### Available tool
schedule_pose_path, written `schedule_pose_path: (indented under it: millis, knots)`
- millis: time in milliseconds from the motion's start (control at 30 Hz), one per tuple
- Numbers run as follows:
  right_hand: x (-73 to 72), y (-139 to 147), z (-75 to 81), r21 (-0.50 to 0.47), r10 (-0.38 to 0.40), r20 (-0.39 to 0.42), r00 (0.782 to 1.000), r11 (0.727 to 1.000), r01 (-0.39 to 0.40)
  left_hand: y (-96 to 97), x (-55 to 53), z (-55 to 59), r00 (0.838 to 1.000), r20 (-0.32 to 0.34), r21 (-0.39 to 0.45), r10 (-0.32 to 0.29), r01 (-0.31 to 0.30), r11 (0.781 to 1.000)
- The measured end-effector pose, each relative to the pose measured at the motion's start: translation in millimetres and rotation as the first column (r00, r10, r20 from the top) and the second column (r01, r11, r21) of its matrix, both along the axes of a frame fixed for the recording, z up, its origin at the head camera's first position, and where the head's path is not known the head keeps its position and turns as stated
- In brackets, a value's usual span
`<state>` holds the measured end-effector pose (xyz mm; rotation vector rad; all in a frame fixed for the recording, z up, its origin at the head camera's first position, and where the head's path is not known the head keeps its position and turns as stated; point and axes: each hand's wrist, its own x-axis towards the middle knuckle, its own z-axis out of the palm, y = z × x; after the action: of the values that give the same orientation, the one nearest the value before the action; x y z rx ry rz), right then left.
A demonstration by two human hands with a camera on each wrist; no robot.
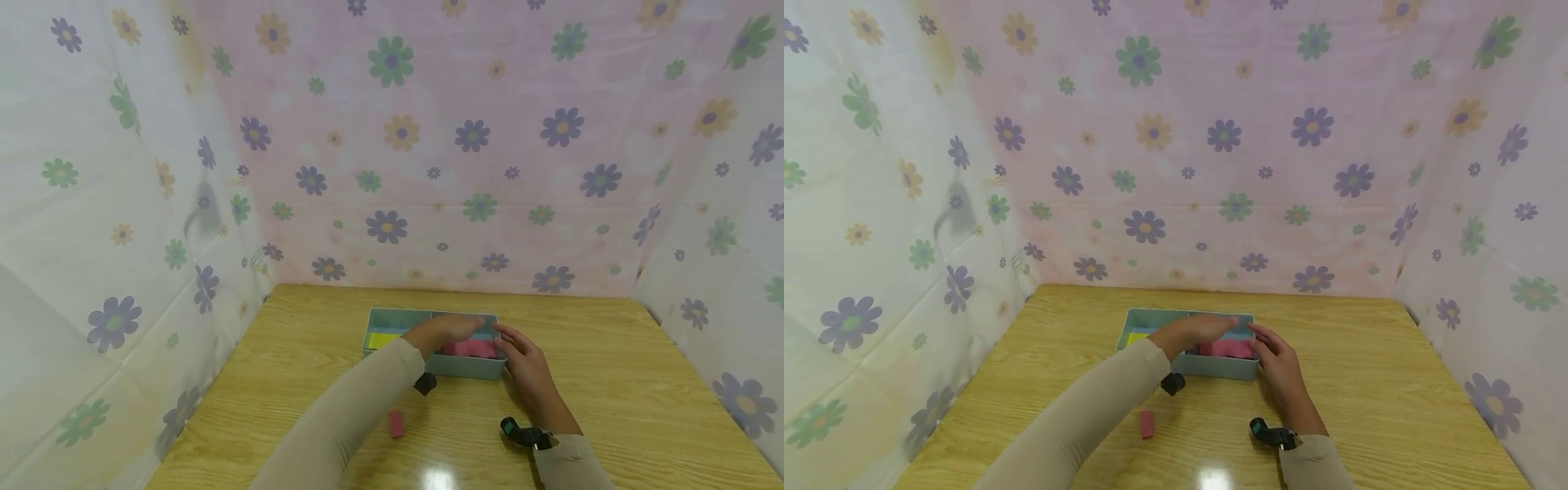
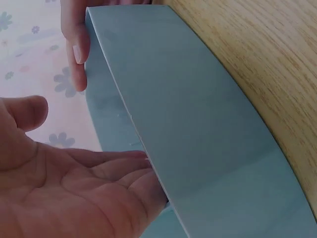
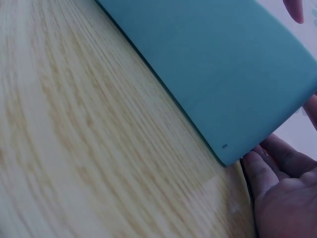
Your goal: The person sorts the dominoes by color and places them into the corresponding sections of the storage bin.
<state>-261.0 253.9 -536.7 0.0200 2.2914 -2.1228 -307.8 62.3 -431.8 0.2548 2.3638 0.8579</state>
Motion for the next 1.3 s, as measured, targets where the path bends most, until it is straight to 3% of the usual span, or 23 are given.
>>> schedule_pose_path:
  millis: [367,500,600,800,933,1067,1167,1300]
  knots:
    - [-2.0,-0.8,-2.0,0.001,0.006,-0.012,1.0,1.0,-0.006,0.0,4.5,0.4,0.999,-0.033,-0.049,-0.001,0.0,0.999]
    - [-1.1,-1.0,-1.3,0.003,0.015,-0.019,1.0,1.0,-0.015,-2.2,6.0,5.4,1.0,-0.024,-0.025,0.009,-0.01,1.0]
    - [-1.0,-1.9,-0.4,0.001,0.01,-0.016,1.0,1.0,-0.01,-5.8,8.3,13.4,0.996,-0.072,-0.002,0.045,-0.045,0.999]
    - [-2.8,-3.7,0.8,-0.003,0.001,0.02,1.0,1.0,-0.001,-23.2,18.6,31.5,0.955,-0.276,0.055,0.105,-0.093,0.994]
    - [-2.0,-3.8,5.7,0.005,0.007,0.045,0.999,1.0,-0.007,-45.9,25.5,37.4,0.93,-0.34,0.166,0.138,-0.085,0.982]
    - [-0.9,-2.9,6.2,0.026,0.009,0.045,0.999,1.0,-0.011,-72.1,35.1,35.2,0.911,-0.384,0.249,0.153,-0.057,0.967]
    - [-1.0,-1.8,2.4,0.028,0.009,0.038,0.999,1.0,-0.01,-91.2,45.9,32.7,0.905,-0.391,0.289,0.17,-0.055,0.956]
    - [-0.3,-0.7,0.2,0.014,0.001,0.034,0.999,1.0,-0.001,-114.7,59.1,24.0,0.901,-0.416,0.306,0.125,0.009,0.952]
